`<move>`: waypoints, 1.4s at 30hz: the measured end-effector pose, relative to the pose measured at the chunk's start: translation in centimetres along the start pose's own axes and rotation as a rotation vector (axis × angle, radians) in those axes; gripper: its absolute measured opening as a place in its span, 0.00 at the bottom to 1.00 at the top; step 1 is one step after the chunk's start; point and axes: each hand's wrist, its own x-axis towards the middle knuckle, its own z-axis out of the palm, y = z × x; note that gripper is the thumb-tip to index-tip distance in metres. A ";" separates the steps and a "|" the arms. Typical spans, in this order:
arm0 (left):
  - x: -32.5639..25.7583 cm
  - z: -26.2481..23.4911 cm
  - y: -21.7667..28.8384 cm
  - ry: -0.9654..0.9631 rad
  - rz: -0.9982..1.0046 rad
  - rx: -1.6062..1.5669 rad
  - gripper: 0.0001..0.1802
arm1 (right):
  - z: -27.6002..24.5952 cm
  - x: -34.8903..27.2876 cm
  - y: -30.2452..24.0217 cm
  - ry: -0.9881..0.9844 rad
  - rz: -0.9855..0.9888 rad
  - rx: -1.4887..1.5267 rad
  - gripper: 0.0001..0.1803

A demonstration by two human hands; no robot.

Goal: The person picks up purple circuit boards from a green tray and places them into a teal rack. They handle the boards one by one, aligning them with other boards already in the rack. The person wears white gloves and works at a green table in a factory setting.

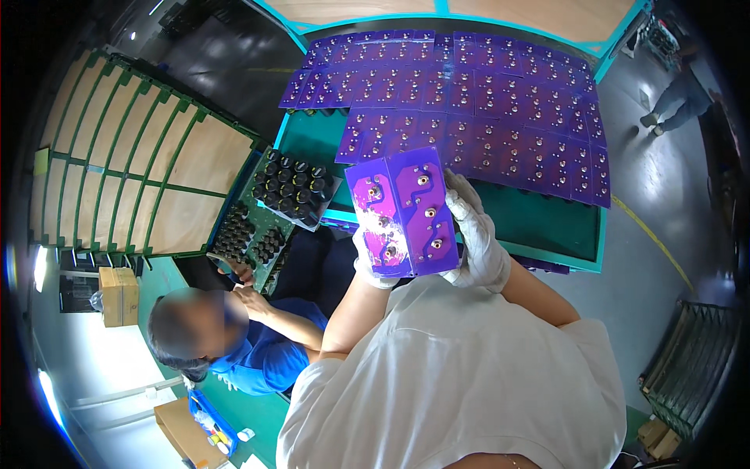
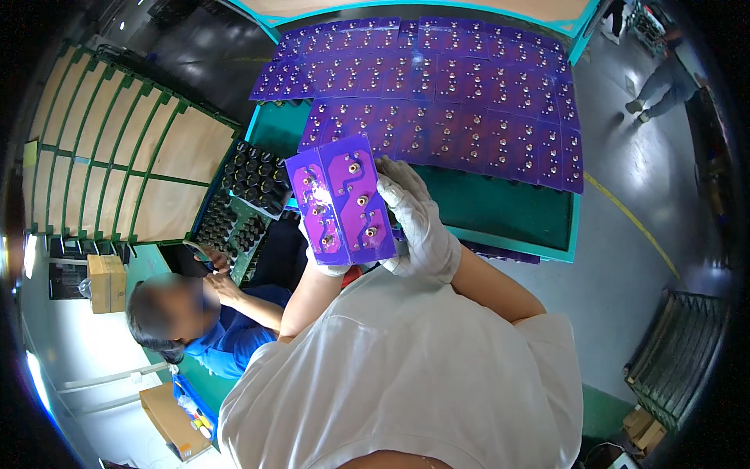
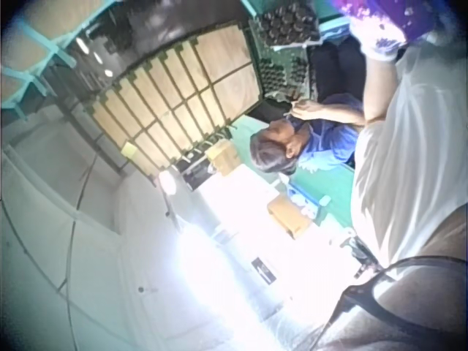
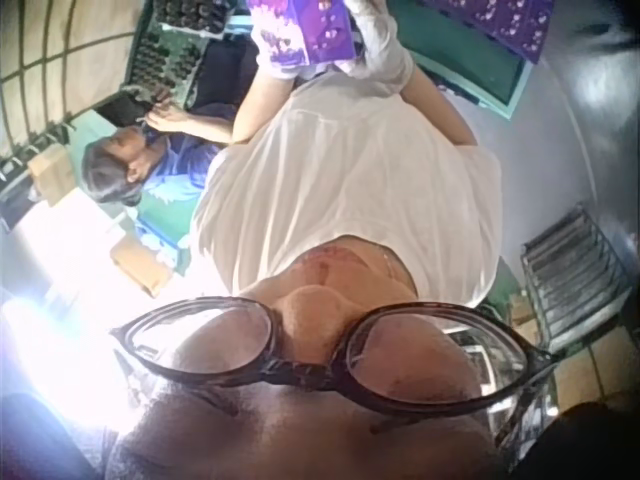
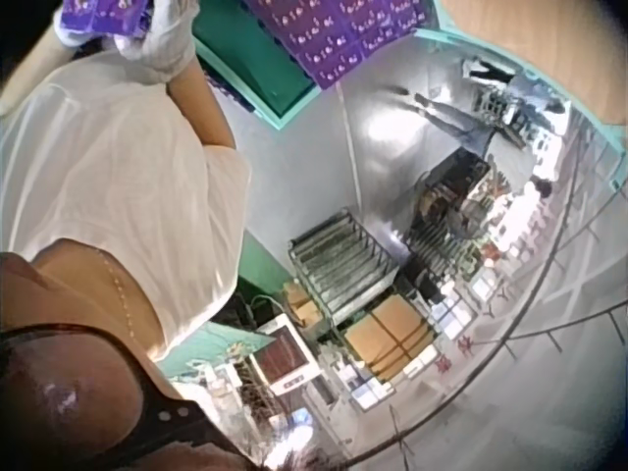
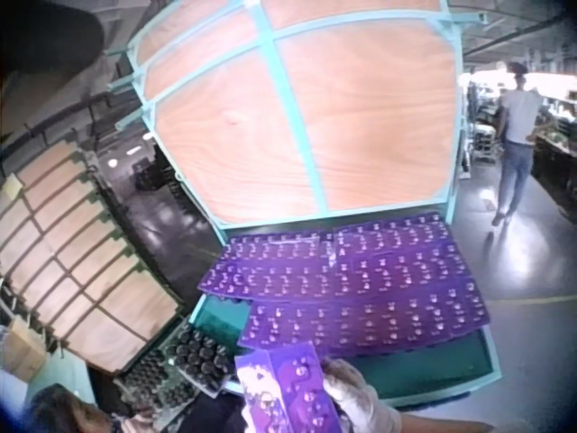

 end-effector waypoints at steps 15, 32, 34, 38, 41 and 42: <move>-1.6 -0.9 -2.1 -0.018 0.182 0.434 0.23 | -1.8 -1.2 0.4 -0.025 0.119 0.097 0.38; -2.5 6.0 -0.7 0.109 0.033 0.165 0.34 | -6.0 8.2 -1.5 -0.289 0.622 -0.031 0.10; -2.2 7.0 -0.7 0.106 0.060 0.218 0.36 | -6.2 9.1 -1.5 -0.380 0.459 -0.168 0.14; -1.6 8.3 -0.6 0.109 0.079 0.248 0.39 | -6.4 9.2 -0.2 -0.463 0.405 -0.195 0.21; -1.3 8.7 -0.5 0.111 0.082 0.267 0.41 | -6.3 9.2 0.1 -0.498 0.370 -0.219 0.26; -1.2 8.8 -0.4 0.110 0.079 0.276 0.42 | -6.2 9.4 0.0 -0.517 0.373 -0.214 0.26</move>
